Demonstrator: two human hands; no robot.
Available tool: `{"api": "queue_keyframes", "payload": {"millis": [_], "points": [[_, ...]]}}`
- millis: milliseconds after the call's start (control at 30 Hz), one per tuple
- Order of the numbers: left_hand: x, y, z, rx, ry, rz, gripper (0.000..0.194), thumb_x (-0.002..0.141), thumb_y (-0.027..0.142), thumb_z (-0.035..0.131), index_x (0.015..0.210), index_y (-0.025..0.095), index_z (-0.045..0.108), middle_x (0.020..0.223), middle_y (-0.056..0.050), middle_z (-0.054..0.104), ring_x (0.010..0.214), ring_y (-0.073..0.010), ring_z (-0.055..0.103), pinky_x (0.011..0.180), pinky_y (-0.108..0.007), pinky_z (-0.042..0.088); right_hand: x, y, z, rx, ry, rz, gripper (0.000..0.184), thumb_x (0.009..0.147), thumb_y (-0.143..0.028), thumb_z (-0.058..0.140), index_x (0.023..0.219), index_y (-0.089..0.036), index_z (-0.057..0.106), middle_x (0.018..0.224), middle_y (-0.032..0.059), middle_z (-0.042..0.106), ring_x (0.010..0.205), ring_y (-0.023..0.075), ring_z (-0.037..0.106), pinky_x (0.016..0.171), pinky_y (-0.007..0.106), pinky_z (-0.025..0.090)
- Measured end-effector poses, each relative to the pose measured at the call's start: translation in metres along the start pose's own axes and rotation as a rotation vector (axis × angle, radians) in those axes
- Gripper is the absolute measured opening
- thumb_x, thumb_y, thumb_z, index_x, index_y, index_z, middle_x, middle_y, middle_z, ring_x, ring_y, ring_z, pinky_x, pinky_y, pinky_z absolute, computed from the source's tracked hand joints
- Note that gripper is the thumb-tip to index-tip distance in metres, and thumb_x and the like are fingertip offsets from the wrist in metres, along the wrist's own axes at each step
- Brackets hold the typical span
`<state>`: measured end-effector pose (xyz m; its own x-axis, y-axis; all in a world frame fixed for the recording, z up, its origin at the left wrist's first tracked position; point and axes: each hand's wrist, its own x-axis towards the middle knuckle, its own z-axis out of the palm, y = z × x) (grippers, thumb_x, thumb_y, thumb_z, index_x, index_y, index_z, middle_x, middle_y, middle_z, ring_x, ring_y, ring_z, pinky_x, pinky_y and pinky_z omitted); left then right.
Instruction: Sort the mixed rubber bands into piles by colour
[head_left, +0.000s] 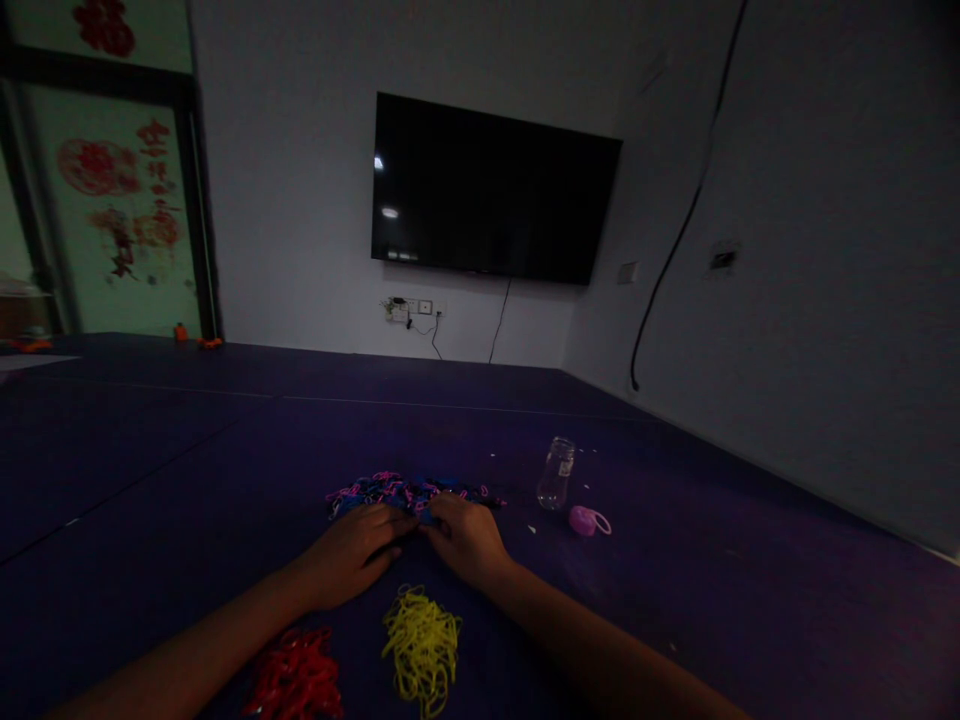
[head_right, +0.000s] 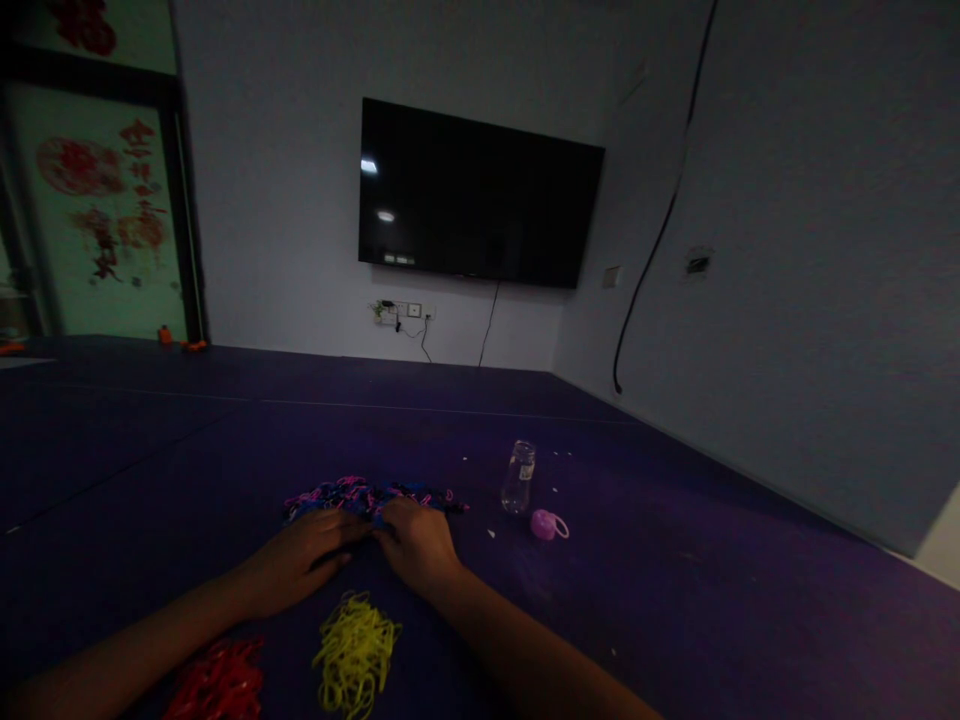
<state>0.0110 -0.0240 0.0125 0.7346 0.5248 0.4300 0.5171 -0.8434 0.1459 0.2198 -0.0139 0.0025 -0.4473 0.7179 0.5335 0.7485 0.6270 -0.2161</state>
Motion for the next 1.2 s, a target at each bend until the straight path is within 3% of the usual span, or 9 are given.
{"api": "queue_keyframes", "payload": {"millis": [133,333,600,833,1200], "points": [[0.001,-0.002,0.000,0.068,0.039,-0.037,0.033,0.085,0.015,0.049,0.114,0.026,0.060,0.110,-0.005,0.063,0.106,-0.0232,0.054,0.093,-0.042,0.041,0.001,0.000,0.000,-0.014,-0.010,-0.003,0.011,0.080,-0.013,0.053,0.076,-0.021,0.060,0.086,0.0024,0.066,0.084,0.0156,0.061,0.070,0.021,0.042],[0.000,-0.014,0.007,0.170,0.169,-0.201,0.024,0.086,0.018,0.048,0.106,0.021,0.062,0.110,-0.007,0.064,0.106,-0.0245,0.054,0.090,-0.045,0.042,0.001,0.000,0.000,-0.035,-0.026,0.029,0.013,0.083,-0.014,0.050,0.079,-0.021,0.061,0.085,0.0023,0.066,0.083,0.0154,0.061,0.068,0.021,0.041],[-0.003,-0.021,0.010,0.215,0.184,-0.328,0.025,0.086,0.021,0.047,0.106,0.020,0.062,0.113,-0.008,0.062,0.106,-0.0257,0.055,0.089,-0.046,0.044,0.000,0.000,0.000,-0.051,-0.005,0.004,0.011,0.078,-0.013,0.054,0.071,-0.021,0.058,0.079,0.0007,0.065,0.078,0.0146,0.061,0.062,0.020,0.039],[-0.006,-0.027,0.016,0.208,0.220,-0.314,0.030,0.084,0.023,0.049,0.113,0.021,0.058,0.118,-0.008,0.060,0.109,-0.0252,0.054,0.092,-0.044,0.043,0.000,0.000,0.000,-0.057,-0.008,0.004,0.014,0.076,-0.010,0.051,0.072,-0.021,0.058,0.080,0.0008,0.066,0.080,0.0149,0.061,0.065,0.021,0.040],[-0.003,-0.021,0.013,0.180,0.175,-0.325,0.029,0.084,0.022,0.049,0.112,0.019,0.059,0.117,-0.010,0.060,0.108,-0.0264,0.055,0.092,-0.046,0.043,-0.001,-0.001,-0.001,-0.054,-0.024,-0.005,0.015,0.083,-0.015,0.050,0.076,-0.022,0.062,0.082,0.0008,0.068,0.082,0.0146,0.063,0.067,0.021,0.041]]}}
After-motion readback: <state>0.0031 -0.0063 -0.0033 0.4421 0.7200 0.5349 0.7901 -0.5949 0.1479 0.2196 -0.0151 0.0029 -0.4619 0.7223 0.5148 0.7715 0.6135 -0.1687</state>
